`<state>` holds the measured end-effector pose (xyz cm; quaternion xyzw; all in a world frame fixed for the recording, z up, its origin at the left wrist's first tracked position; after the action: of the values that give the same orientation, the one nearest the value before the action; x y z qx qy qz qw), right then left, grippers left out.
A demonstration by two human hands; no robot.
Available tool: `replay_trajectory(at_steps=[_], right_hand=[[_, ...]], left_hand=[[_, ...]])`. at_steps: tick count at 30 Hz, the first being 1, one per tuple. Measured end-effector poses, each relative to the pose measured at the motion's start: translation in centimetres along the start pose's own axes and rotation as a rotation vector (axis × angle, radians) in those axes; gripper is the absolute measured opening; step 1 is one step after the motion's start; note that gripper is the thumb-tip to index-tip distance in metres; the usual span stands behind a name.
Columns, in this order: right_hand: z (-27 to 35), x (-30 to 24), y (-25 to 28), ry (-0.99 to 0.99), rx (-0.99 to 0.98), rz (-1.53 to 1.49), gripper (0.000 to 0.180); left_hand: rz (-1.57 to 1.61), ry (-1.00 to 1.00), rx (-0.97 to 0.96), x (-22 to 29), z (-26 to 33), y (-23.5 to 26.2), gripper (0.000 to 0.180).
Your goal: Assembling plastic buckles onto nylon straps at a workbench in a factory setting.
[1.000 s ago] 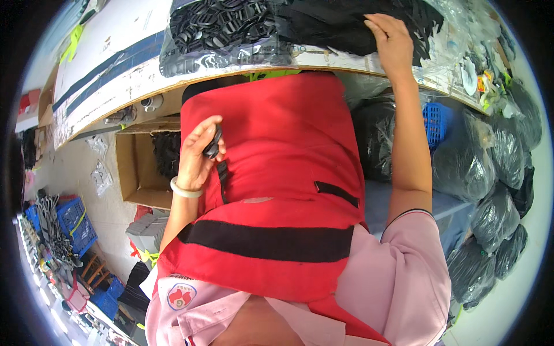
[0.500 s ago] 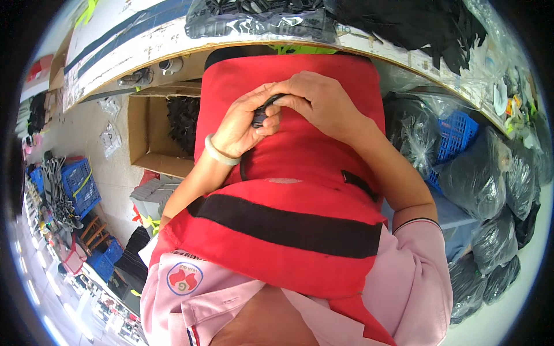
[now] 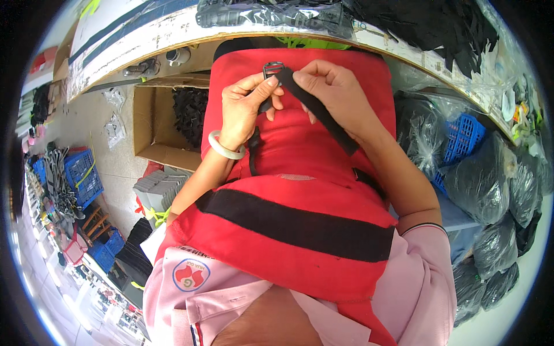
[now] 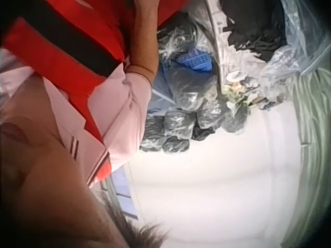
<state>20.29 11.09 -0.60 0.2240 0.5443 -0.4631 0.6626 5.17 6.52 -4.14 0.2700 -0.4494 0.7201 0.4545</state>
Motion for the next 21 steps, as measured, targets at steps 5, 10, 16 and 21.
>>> replay_trajectory(at_steps=[5,10,16,21], right_hand=[[0.3,1.6,-1.0,-0.074,0.058,-0.189,0.019],[0.2,2.4,-1.7,-0.011,0.123,-0.333,0.021],[-0.9,3.0,-0.9,0.036,0.09,-0.365,0.027],[-0.9,2.7,-0.8,0.078,0.088,-0.126,0.019]], left_hand=[[-0.055,-0.044,0.007,-0.4,0.4,-0.4,0.018],[-0.364,-0.322,0.077,0.3,0.5,-0.2,0.018],[-0.479,-0.383,-0.007,1.2,0.8,0.0,0.019],[0.429,0.393,-0.155,-1.4,0.6,0.9,0.021]])
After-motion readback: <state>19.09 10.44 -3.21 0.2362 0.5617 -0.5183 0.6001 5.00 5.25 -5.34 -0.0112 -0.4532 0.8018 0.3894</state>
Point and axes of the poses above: each hand's wrist, its own z-axis away from the middle knuckle, its own y-axis out of the back of the hand, x = y × z, the point moved 6 cm from there along -z, towards the middle knuckle, and after that the axes turned 8 degrees about y, right-handed, at the moved point
